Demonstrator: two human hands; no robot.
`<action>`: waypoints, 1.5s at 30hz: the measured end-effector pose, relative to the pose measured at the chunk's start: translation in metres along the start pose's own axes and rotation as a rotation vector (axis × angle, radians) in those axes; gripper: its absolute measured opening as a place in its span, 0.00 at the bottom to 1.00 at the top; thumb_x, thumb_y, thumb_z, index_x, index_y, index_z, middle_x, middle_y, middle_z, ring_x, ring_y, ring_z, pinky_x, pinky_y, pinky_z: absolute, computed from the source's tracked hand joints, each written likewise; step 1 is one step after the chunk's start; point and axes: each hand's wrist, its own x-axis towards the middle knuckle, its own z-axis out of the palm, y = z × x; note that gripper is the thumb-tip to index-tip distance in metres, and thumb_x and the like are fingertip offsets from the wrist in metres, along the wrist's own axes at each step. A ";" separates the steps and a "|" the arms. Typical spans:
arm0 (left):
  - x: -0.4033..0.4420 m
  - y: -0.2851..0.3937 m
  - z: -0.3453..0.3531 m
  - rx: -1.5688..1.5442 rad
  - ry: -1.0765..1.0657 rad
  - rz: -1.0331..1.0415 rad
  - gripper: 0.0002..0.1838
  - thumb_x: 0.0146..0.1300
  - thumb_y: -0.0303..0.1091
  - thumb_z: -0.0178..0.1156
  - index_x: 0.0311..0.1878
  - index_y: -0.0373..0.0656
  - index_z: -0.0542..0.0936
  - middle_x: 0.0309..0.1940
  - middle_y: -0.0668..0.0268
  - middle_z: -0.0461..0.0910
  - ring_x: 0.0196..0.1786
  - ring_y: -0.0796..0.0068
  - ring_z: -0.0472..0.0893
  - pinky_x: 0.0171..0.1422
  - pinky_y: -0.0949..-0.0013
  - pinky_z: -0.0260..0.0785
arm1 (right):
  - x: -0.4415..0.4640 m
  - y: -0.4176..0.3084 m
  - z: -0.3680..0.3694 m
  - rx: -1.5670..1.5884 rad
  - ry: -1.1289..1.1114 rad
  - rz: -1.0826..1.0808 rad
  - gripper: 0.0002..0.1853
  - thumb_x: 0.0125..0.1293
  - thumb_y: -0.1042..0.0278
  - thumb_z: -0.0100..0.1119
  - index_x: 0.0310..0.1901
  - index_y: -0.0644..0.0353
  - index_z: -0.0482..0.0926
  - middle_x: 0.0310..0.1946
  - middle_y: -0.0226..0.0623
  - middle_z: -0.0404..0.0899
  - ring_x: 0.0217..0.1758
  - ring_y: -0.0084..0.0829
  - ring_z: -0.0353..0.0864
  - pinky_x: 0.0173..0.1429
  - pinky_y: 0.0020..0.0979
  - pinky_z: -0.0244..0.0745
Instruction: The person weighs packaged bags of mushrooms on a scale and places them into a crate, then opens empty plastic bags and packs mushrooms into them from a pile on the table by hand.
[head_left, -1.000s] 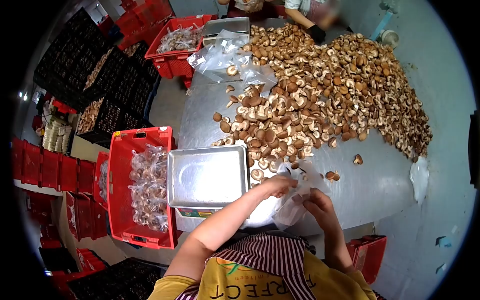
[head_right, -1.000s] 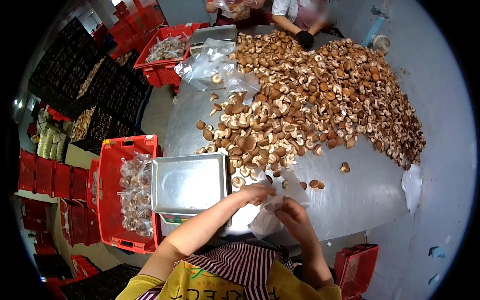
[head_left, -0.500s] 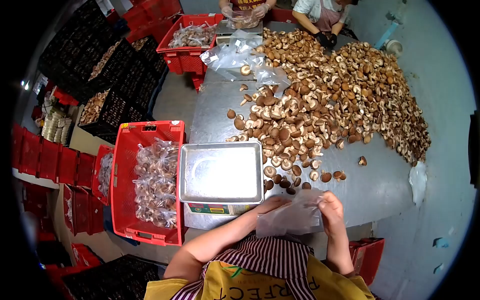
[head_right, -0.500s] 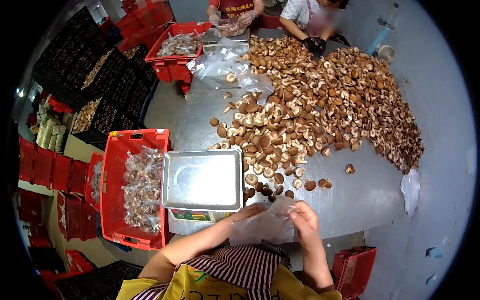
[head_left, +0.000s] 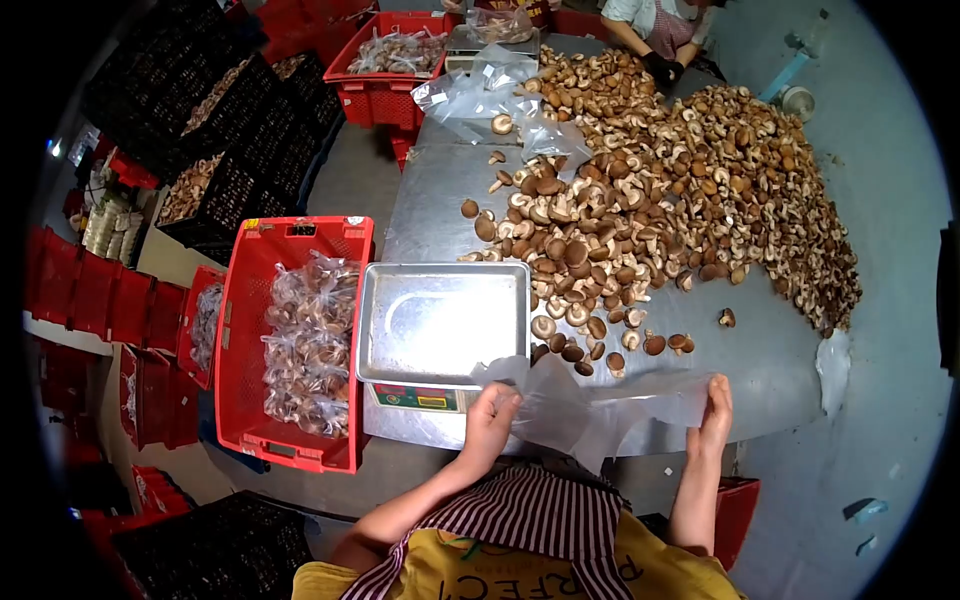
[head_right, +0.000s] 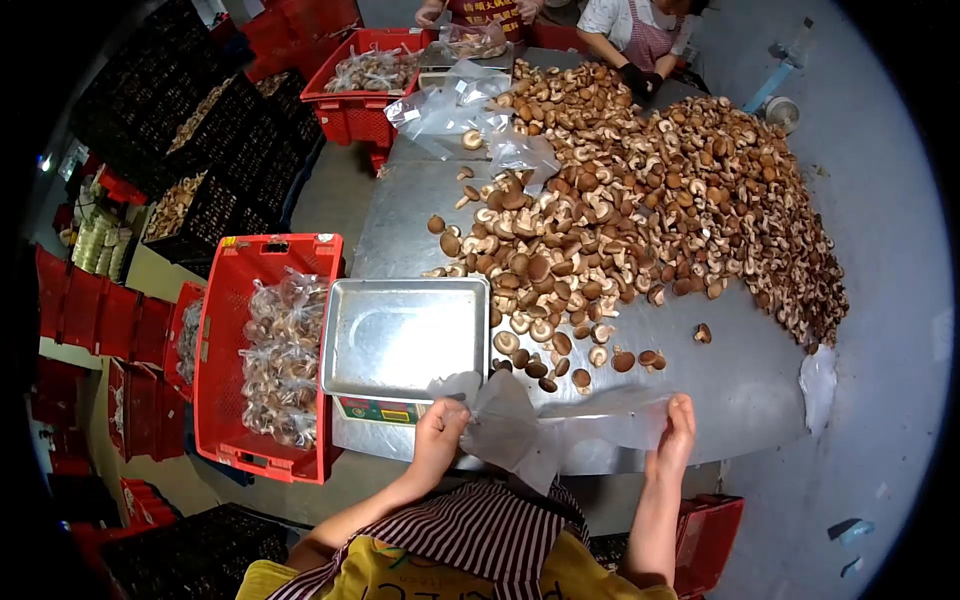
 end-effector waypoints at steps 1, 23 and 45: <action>-0.002 -0.003 0.005 0.022 0.041 0.034 0.04 0.68 0.28 0.57 0.37 0.39 0.76 0.28 0.75 0.73 0.33 0.89 0.68 0.37 0.81 0.62 | 0.004 0.003 -0.007 0.000 0.001 0.001 0.03 0.68 0.68 0.53 0.37 0.54 0.73 0.32 0.22 0.72 0.38 0.20 0.71 0.47 0.24 0.67; -0.023 -0.077 0.072 0.426 0.234 0.140 0.06 0.62 0.25 0.60 0.42 0.37 0.78 0.33 0.58 0.80 0.35 0.70 0.79 0.41 0.69 0.71 | 0.103 0.070 -0.096 -0.363 -0.272 0.192 0.06 0.71 0.75 0.45 0.38 0.58 0.73 0.28 0.23 0.72 0.29 0.14 0.67 0.36 0.18 0.65; 0.000 -0.112 0.098 -0.148 0.151 -0.265 0.18 0.66 0.26 0.58 0.57 0.30 0.72 0.44 0.63 0.80 0.43 0.76 0.78 0.48 0.75 0.72 | 0.081 0.084 -0.105 -0.419 -0.163 0.395 0.27 0.75 0.48 0.42 0.66 0.60 0.65 0.61 0.38 0.69 0.60 0.31 0.70 0.65 0.38 0.63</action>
